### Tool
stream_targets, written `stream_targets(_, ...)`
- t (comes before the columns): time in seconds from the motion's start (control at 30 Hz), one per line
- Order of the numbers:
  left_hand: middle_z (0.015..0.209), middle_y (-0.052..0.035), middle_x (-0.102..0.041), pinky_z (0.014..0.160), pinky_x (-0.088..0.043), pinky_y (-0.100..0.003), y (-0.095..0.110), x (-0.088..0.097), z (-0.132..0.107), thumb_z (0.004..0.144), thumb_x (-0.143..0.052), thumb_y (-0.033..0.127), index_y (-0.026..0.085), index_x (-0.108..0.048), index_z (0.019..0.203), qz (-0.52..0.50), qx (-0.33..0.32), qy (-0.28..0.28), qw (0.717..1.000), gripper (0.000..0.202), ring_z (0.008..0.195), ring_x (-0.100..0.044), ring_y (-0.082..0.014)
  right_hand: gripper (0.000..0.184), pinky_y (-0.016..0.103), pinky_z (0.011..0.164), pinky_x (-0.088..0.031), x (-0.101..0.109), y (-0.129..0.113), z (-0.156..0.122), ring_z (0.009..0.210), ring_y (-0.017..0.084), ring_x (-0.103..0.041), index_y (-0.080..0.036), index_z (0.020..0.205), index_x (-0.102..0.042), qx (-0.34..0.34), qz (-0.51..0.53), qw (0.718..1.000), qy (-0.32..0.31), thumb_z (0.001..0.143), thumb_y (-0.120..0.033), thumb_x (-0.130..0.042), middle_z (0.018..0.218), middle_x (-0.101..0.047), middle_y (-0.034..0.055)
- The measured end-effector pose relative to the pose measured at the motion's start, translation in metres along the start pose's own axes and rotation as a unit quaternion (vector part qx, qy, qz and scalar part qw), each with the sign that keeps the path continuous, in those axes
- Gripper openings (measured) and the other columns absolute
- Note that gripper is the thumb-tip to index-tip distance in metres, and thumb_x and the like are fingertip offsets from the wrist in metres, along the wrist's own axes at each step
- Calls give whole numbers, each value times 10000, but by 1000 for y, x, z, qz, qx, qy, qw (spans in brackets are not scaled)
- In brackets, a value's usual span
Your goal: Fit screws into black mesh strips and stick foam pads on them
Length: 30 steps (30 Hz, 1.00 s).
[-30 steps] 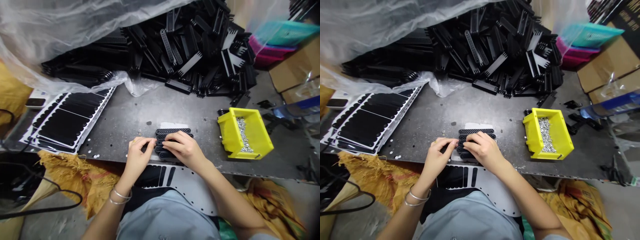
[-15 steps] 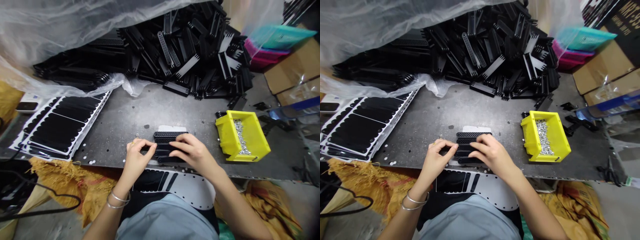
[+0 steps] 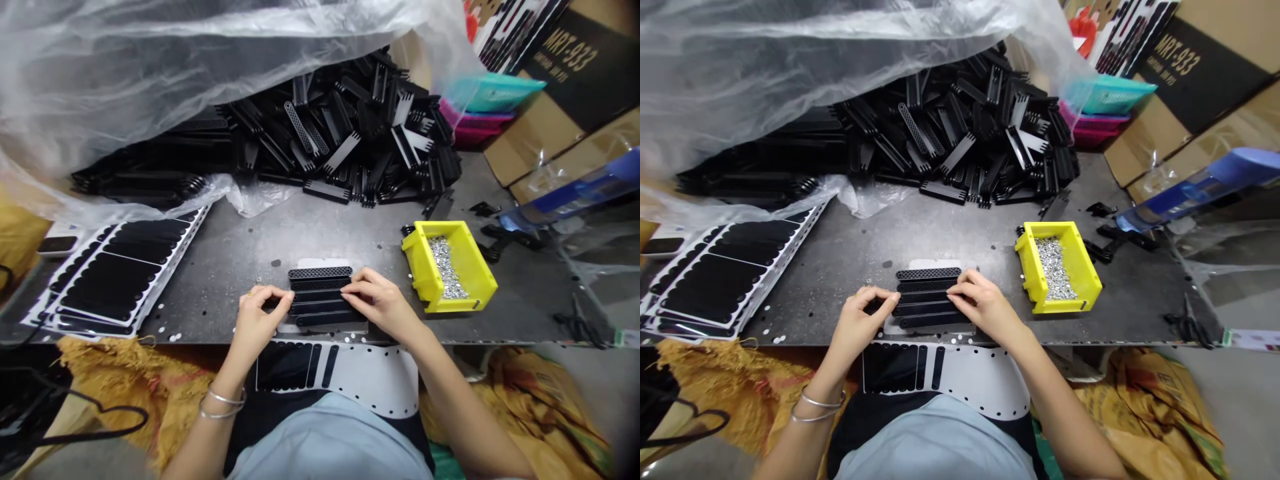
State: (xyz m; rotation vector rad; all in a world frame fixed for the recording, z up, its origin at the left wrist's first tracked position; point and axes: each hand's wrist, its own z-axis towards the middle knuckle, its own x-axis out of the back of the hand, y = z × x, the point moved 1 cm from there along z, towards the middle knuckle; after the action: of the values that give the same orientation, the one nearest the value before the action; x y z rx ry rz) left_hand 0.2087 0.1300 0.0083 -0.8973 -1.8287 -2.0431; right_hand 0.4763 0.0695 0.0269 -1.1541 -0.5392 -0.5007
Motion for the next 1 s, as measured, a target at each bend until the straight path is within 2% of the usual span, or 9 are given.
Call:
stream_targets(0.1,858,-6,-777,946,-443,-406,8,1,-15,952,-663,383,257,-736,827,45,-37,77,995,192,895,-677,-221,161,348,753,-562,6,-12,-22,837,182,-643,-219,1103,-719,-2,-78,993,87,1026,-216,-578,962,-628,69)
stream_targets(0.2,906,-5,-767,977,-430,-406,21,-2,-43,975,-660,288,257,-710,895,52,-94,154,982,99,934,-685,-212,63,383,763,-530,6,-29,-56,868,217,-657,-218,1047,-677,-14,-110,991,71,1003,-223,-633,946,-672,64)
stream_targets(0.27,874,5,-749,908,-470,-371,28,-8,-63,974,-653,213,260,-682,914,22,-140,138,980,81,874,-687,-193,45,385,723,-498,1,-37,-78,855,229,-660,-217,996,-659,-17,-138,990,33,995,-262,-657,948,-697,60)
stream_targets(0.37,909,2,-754,868,-508,-346,26,-16,-85,963,-644,164,266,-674,974,29,-211,52,976,107,885,-706,-191,49,384,719,-494,-7,-41,-105,845,224,-663,-218,980,-648,-27,-135,990,35,1010,-250,-626,965,-707,62)
stream_targets(0.53,1222,-87,-714,1048,-466,-473,-2,-14,-97,945,-682,263,274,-686,1173,158,-163,76,971,228,1183,-644,-292,48,403,784,-536,-12,-35,-129,859,232,-681,-228,972,-656,-47,-101,993,49,1004,-215,-622,930,-700,57)
stream_targets(0.63,1161,-69,-719,1031,-462,-460,-4,-12,-101,964,-676,293,255,-680,1015,147,-170,47,973,63,1154,-640,-272,60,384,784,-555,-16,-37,-124,880,227,-696,-221,967,-668,-19,-95,994,48,1005,-218,-622,934,-709,59)
stream_targets(0.73,967,-22,-732,956,-469,-395,7,-14,-106,995,-663,307,230,-634,926,117,-205,-17,972,107,969,-666,-208,236,418,972,-552,-29,-47,-102,1188,264,-673,-190,1247,-658,50,-129,988,65,1025,-241,-597,1216,-730,127)
stream_targets(0.87,853,7,-716,882,-456,-363,15,-15,-111,1022,-623,269,229,-660,985,115,-224,-75,965,66,828,-629,-177,719,523,1248,-354,-62,-54,-56,1576,326,-323,-48,1595,-356,99,-207,973,-15,1044,-472,-538,1648,-414,205)
stream_targets(1.0,1004,-11,-763,907,-436,-378,9,-13,-112,1008,-624,219,243,-703,1007,105,-213,-81,968,83,917,-635,-198,853,516,1302,-272,-92,-53,-22,1603,325,-258,-34,1607,-347,84,-198,973,-78,1018,-638,-476,1698,-298,192)
